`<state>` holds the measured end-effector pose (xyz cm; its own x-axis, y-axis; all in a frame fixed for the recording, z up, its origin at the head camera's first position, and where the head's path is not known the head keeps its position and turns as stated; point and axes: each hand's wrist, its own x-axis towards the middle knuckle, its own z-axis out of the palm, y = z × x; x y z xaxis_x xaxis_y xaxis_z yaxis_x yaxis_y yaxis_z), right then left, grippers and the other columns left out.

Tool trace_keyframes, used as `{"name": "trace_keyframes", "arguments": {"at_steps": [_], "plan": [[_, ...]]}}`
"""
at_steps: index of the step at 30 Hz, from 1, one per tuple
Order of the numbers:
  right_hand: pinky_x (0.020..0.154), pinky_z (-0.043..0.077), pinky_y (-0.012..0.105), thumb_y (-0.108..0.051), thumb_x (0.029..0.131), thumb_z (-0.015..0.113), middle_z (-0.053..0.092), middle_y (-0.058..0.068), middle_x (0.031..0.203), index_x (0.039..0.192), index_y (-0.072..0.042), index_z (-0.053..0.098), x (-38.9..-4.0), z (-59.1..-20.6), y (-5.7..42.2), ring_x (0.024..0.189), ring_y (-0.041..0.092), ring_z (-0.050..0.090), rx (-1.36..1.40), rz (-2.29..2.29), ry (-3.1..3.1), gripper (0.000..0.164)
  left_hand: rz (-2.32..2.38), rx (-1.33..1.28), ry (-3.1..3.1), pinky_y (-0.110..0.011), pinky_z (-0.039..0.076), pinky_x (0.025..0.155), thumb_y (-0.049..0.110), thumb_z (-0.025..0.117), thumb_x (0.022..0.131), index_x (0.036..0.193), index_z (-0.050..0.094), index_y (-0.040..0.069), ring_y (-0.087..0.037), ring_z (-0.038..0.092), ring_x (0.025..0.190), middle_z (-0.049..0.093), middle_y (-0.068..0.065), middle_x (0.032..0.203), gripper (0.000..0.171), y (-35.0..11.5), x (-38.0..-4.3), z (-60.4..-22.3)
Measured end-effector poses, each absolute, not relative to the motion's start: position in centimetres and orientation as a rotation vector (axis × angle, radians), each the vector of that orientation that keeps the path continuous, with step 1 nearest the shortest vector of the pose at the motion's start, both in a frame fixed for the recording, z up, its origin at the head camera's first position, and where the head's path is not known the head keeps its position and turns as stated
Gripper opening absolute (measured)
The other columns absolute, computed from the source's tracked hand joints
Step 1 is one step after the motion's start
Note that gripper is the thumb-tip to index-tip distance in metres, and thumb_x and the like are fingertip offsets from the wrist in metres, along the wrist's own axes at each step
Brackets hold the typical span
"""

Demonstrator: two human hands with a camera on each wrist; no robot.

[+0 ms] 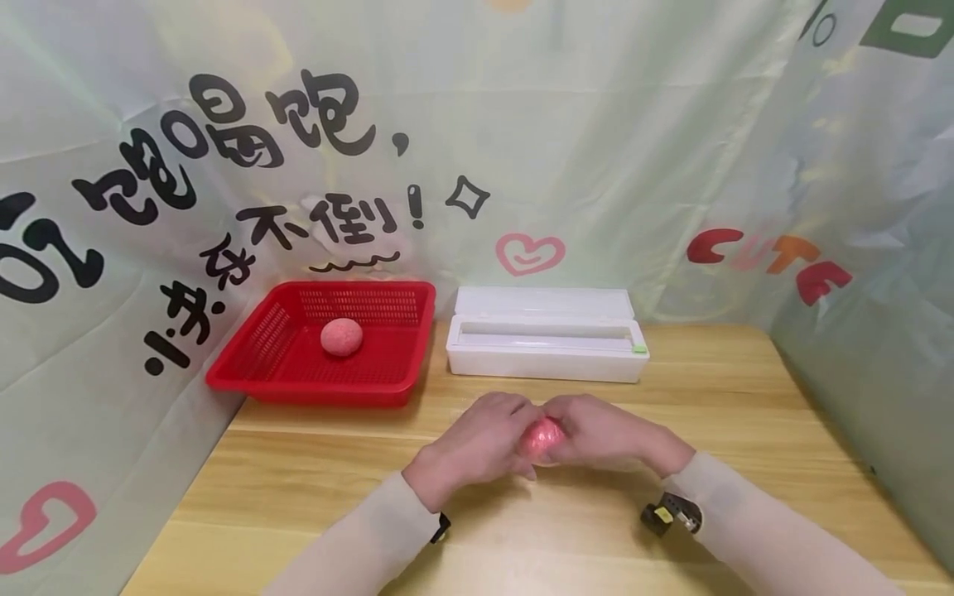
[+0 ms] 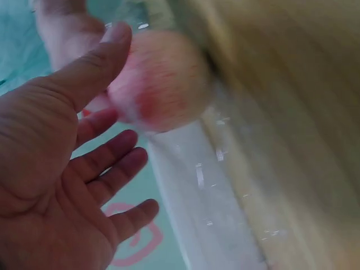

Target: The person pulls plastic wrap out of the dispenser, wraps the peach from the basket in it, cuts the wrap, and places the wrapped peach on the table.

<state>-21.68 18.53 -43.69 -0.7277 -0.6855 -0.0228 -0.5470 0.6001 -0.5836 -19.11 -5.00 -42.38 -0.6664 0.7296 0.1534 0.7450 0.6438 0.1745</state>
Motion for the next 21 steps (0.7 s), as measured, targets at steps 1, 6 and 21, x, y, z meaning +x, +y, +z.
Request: {"name": "trace_keyframes", "arguments": {"at_steps": [1, 6, 21], "plan": [[0.086, 0.058, 0.028, -0.041, 0.089, 0.083, 0.071, -0.015, 0.105, 0.124, -0.019, 0.072, -21.8, -43.7, 18.6, 0.093, 0.003, 0.066, -1.004, -0.825, 2.571, 0.042, -0.334, -1.251, -2.780, -0.039, 0.041, 0.121, 0.046, 0.089, 0.085, 0.146, 0.059, 0.017, -0.021, 0.059, 0.130, 0.066, 0.001, 0.132, 0.074, -4.8, -19.2, -42.7], [0.094, 0.058, 0.037, -0.048, 0.094, 0.077, 0.073, -0.002, 0.122, 0.140, -0.011, 0.065, -22.5, -43.1, 19.5, 0.106, 0.012, 0.069, -0.922, -0.815, 2.544, 0.060, -0.326, -1.255, -2.781, -0.034, 0.049, 0.113, 0.042, 0.080, 0.094, 0.141, 0.063, 0.015, -0.018, 0.066, 0.121, 0.071, 0.002, 0.127, 0.057, -4.0, -20.0, -43.4], [0.098, 0.056, 0.057, -0.032, 0.098, 0.076, 0.075, 0.016, 0.122, 0.123, -0.003, 0.074, -20.7, -42.4, 20.9, 0.115, 0.037, 0.070, -0.907, -0.795, 3.249, 0.038, -0.852, -1.281, -3.205, -0.031, 0.054, 0.102, 0.029, 0.079, 0.095, 0.132, 0.072, 0.016, -0.009, 0.065, 0.108, 0.073, 0.007, 0.121, 0.040, -3.8, -25.7, -41.6]]}}
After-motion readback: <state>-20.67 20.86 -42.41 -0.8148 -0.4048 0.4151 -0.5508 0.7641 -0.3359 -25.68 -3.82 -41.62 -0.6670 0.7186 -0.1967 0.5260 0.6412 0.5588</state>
